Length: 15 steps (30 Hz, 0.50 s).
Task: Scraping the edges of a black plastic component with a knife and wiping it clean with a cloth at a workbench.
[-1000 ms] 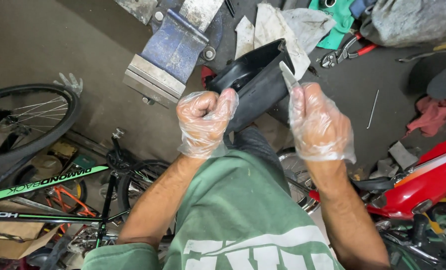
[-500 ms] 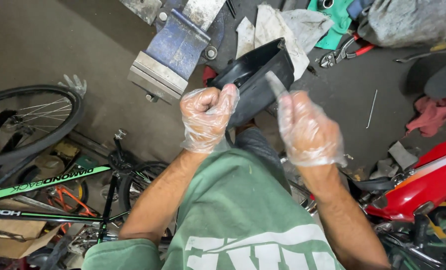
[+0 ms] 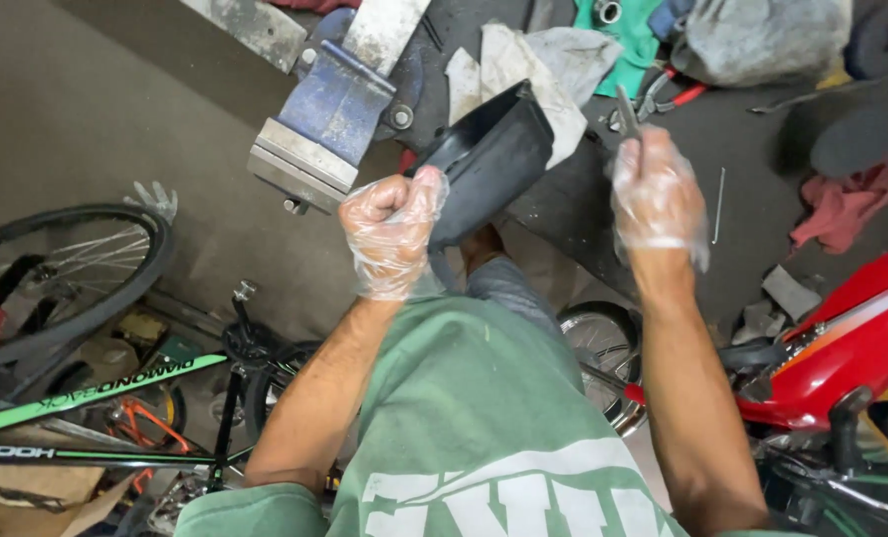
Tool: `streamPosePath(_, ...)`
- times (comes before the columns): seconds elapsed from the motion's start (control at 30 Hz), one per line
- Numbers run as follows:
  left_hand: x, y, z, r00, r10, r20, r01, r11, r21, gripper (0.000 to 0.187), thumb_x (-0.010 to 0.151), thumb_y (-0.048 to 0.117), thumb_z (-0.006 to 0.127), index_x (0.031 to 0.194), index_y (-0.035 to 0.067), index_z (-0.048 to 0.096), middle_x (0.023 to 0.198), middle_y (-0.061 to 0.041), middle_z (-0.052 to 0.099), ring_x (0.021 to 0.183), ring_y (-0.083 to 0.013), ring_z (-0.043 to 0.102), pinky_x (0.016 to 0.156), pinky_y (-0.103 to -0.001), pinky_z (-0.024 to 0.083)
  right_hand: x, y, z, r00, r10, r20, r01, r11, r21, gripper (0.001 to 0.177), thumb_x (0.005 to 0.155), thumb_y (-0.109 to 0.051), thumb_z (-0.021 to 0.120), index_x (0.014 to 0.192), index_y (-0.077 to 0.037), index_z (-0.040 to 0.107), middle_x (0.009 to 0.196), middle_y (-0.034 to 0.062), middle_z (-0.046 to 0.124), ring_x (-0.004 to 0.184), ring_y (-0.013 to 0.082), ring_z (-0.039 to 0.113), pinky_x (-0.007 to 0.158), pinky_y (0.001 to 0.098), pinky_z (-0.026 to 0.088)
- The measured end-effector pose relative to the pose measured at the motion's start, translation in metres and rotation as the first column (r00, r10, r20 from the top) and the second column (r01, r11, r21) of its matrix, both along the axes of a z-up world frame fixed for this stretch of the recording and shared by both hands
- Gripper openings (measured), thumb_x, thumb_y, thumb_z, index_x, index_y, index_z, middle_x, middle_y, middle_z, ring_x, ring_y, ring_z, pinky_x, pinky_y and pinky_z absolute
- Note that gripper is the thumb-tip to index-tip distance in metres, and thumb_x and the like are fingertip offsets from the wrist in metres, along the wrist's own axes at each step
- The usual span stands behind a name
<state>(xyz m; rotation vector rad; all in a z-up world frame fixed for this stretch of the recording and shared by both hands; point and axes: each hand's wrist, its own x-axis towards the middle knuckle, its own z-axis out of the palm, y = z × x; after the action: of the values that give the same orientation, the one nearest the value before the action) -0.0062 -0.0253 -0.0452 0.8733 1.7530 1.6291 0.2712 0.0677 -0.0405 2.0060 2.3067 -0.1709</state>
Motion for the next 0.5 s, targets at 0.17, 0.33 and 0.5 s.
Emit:
streamPosePath(0.17, -0.007, -0.005, 0.023, 0.999, -0.009, -0.043, 0.010, 1.000, 0.008, 0.068, 0.103, -0.002, 0.081, 0.058, 0.014, 0.032, 0.048, -0.005, 0.032, 0.047, -0.0197, 0.030, 0.049, -0.036, 0.034, 0.006, 0.034, -0.037, 0.989, -0.147, -0.028, 0.132, 0.946, -0.296, 0.020, 0.119, -0.037, 0.065, 0.135, -0.026, 0.069, 0.108, 0.0183, 0.074, 0.102, 0.0529, 0.080, 0.086, 0.0675, 0.066)
streamPosePath(0.33, -0.007, -0.006, 0.075, 0.998, 0.033, -0.046, -0.035, 0.998, -0.043, 0.066, 0.100, -0.002, 0.077, 0.068, 0.017, 0.022, 0.061, 0.001, 0.021, 0.059, -0.0145, 0.021, 0.056, -0.034, 0.024, 0.022, 0.032, -0.081, 0.983, 0.183, -0.013, -0.180, 0.977, 0.114, 0.049, 0.105, -0.029, 0.079, 0.150, -0.012, 0.072, 0.126, 0.0180, 0.073, 0.102, 0.0440, 0.076, 0.077, 0.0574, 0.063)
streamPosePath(0.5, -0.004, -0.009, 0.102, 0.997, 0.064, -0.048, -0.068, 0.994, -0.087, 0.064, 0.100, 0.000, 0.070, 0.079, 0.020, 0.013, 0.076, 0.003, 0.011, 0.072, -0.0129, 0.013, 0.064, -0.035, 0.014, -0.002, 0.034, -0.060, 0.922, 0.386, 0.011, -0.362, 0.853, 0.376, 0.031, 0.115, -0.035, 0.070, 0.138, -0.016, 0.074, 0.134, 0.0066, 0.077, 0.112, 0.0294, 0.071, 0.090, 0.0450, 0.048)
